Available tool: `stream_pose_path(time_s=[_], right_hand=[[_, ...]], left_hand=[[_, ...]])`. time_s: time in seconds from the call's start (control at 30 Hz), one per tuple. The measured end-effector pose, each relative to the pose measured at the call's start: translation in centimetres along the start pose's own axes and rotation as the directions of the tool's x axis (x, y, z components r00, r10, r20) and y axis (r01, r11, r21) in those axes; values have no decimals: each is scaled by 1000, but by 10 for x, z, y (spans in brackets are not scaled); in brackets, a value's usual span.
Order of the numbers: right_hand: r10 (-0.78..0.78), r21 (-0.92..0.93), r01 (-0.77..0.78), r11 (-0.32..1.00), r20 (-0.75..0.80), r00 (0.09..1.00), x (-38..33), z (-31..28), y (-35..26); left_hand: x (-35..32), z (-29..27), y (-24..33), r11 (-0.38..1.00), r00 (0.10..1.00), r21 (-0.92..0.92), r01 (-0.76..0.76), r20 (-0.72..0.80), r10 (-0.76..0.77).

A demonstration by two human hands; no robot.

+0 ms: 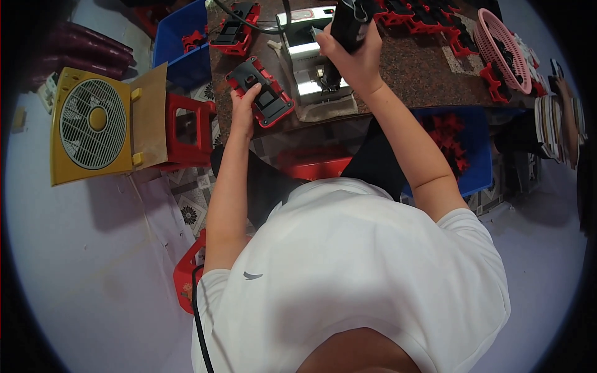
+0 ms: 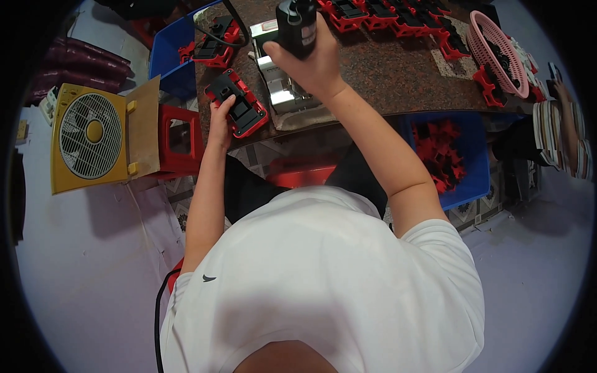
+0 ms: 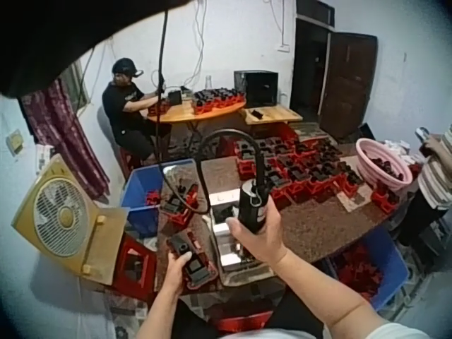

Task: The person assembles red and black plastic components into a plastic housing using a powered screwdriver to secure screws.

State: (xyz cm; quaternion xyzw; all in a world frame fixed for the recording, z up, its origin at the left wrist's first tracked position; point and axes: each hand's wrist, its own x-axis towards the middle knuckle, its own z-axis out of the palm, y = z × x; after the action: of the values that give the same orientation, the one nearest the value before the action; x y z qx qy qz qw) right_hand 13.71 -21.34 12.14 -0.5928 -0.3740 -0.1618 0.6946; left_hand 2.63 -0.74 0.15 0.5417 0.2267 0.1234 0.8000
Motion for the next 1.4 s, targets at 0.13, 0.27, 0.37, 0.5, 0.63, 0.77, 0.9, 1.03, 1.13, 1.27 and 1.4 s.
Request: stream_pose_path(time_s=[0.13, 0.27, 0.37, 0.5, 0.63, 0.77, 0.9, 1.03, 1.13, 1.27, 1.4], right_hand=[[-139, 310, 78, 948, 181, 974, 35, 19, -25], [294, 346, -308, 886, 94, 951, 53, 45, -44], [125, 321, -130, 938, 37, 992, 66, 89, -34], [113, 391, -89, 916, -38, 993, 66, 145, -14], [122, 524, -140, 840, 68, 990, 62, 173, -18], [-140, 432, 93, 897, 78, 987, 62, 180, -10], [95, 438, -118, 891, 73, 993, 57, 185, -6], [-36, 299, 25, 954, 33, 999, 58, 184, -1], [-56, 326, 4, 945, 151, 987, 57, 187, 1], [-74, 248, 25, 969, 188, 979, 58, 198, -7], [-28, 192, -14, 981, 212, 977, 57, 197, -1]], left_hand=[[-2, -4, -1, 1000, 1000, 11, -25, -1, 25], [-3, -2, 1, 999, 999, 17, -44, -12, 44], [0, -4, -3, 998, 998, -4, -61, 3, 61], [-1, 4, -2, 991, 994, -93, -93, 47, 98], [-2, -4, -3, 998, 998, -17, -53, -19, 53], [0, -4, -4, 988, 988, -13, -153, 18, 154], [-3, -5, -2, 988, 986, -15, -155, 53, 156], [-6, 0, 5, 986, 985, -20, -166, 34, 166], [-1, -2, -1, 982, 981, -8, -191, 33, 191], [-3, -2, 2, 997, 998, 57, -47, -30, 49], [-8, 2, 10, 998, 997, 31, -62, -37, 63]])
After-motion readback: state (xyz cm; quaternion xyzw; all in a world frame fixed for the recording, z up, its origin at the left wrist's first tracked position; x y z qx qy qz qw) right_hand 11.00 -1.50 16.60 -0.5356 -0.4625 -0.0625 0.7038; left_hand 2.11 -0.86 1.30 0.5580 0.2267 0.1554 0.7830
